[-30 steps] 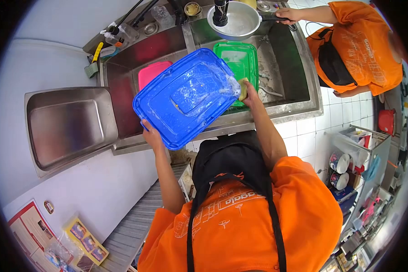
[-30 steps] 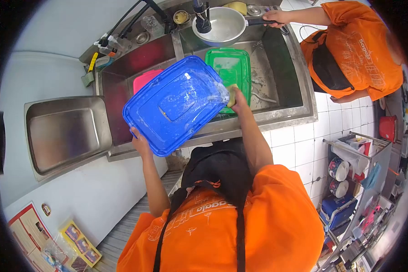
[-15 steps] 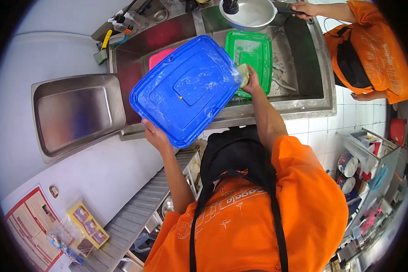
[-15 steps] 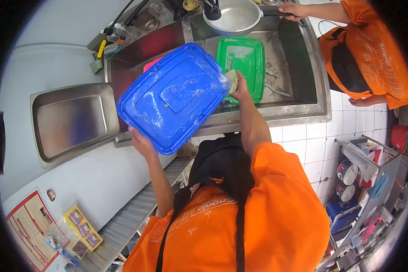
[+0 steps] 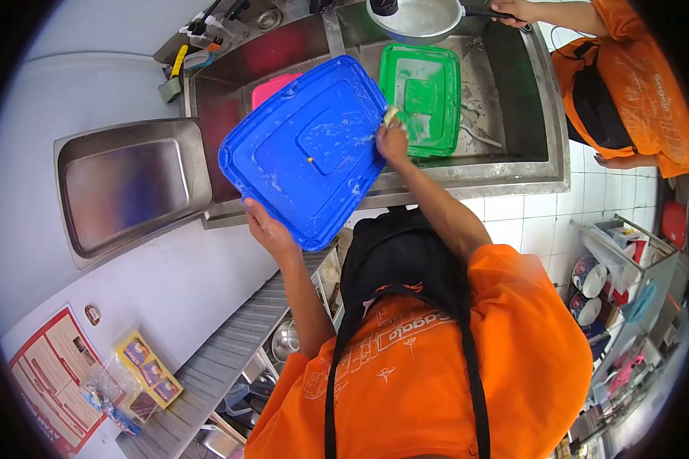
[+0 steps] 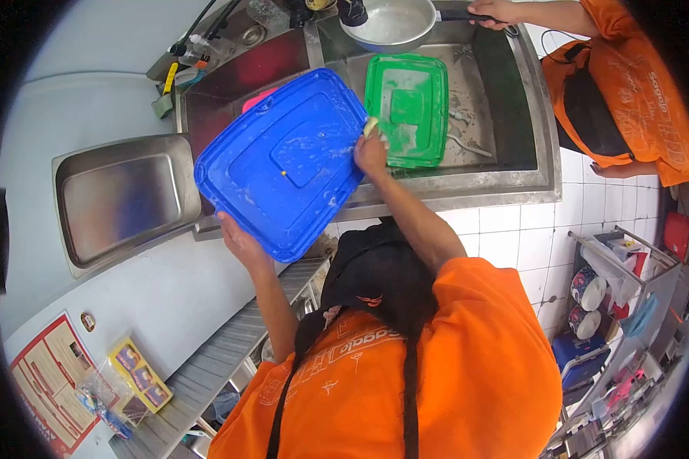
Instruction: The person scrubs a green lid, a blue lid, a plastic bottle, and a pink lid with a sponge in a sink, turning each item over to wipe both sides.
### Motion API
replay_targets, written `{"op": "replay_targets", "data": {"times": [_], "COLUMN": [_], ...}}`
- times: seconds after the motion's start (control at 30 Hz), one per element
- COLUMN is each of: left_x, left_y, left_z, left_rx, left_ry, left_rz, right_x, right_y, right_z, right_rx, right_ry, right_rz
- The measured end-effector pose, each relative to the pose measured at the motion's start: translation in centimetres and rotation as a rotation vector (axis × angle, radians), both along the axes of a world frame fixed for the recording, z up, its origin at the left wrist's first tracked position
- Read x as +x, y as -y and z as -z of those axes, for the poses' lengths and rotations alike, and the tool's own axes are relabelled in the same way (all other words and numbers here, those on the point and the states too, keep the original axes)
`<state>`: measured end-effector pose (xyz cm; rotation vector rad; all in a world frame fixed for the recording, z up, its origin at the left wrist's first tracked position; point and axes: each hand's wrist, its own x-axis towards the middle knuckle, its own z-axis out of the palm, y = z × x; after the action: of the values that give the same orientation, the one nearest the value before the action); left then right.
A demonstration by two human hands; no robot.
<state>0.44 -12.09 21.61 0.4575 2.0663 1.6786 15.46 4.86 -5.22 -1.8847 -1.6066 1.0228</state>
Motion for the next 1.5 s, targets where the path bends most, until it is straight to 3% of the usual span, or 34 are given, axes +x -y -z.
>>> {"op": "replay_targets", "data": {"times": [0.03,0.1,0.3,0.4,0.47,0.57,0.9,1.03,1.3,1.4,1.5], "left_x": [0.1,0.4,0.5,-0.4,-1.2,-1.1,-2.5,-3.6,-3.5,-3.2,-2.7], "left_y": [-0.1,-0.3,-0.4,-0.2,0.2,-0.4,-0.2,0.2,0.2,0.2,-0.5], "left_z": [-0.5,-1.0,-1.7,-1.5,-1.7,-2.1,-2.0,-0.8,-0.5,-0.7,-1.1], "left_rx": [0.019,0.034,-0.017,-0.081,-0.337,-0.346,-0.398,-0.411,-0.403,-0.432,-0.38], "left_ry": [0.024,0.047,-0.082,-0.22,-0.354,-0.477,-0.424,-0.408,-0.42,-0.435,-0.451], "left_rz": [-0.004,-0.017,-0.018,0.024,0.118,0.086,0.107,0.132,0.098,0.124,0.141], "right_x": [-0.6,-0.3,0.8,1.0,1.1,0.4,-5.1,-6.0,-5.9,-6.6,-7.2], "right_y": [0.8,1.3,2.0,0.6,-0.9,-2.2,-9.6,-12.1,-9.7,-10.0,-11.1], "right_z": [-1.2,-2.5,-2.3,-1.8,-2.3,-4.5,-4.4,-5.3,-6.2,-6.8,-8.4], "right_rx": [0.094,-0.025,0.029,0.054,-0.052,0.108,0.336,0.184,0.57,0.725,0.659], "right_ry": [0.075,0.019,0.157,0.071,-0.166,-0.117,0.002,-0.018,-0.016,0.01,0.041], "right_rz": [0.035,0.042,-0.254,-0.194,-0.085,-0.051,-0.084,-0.136,-0.104,-0.215,-0.261]}}
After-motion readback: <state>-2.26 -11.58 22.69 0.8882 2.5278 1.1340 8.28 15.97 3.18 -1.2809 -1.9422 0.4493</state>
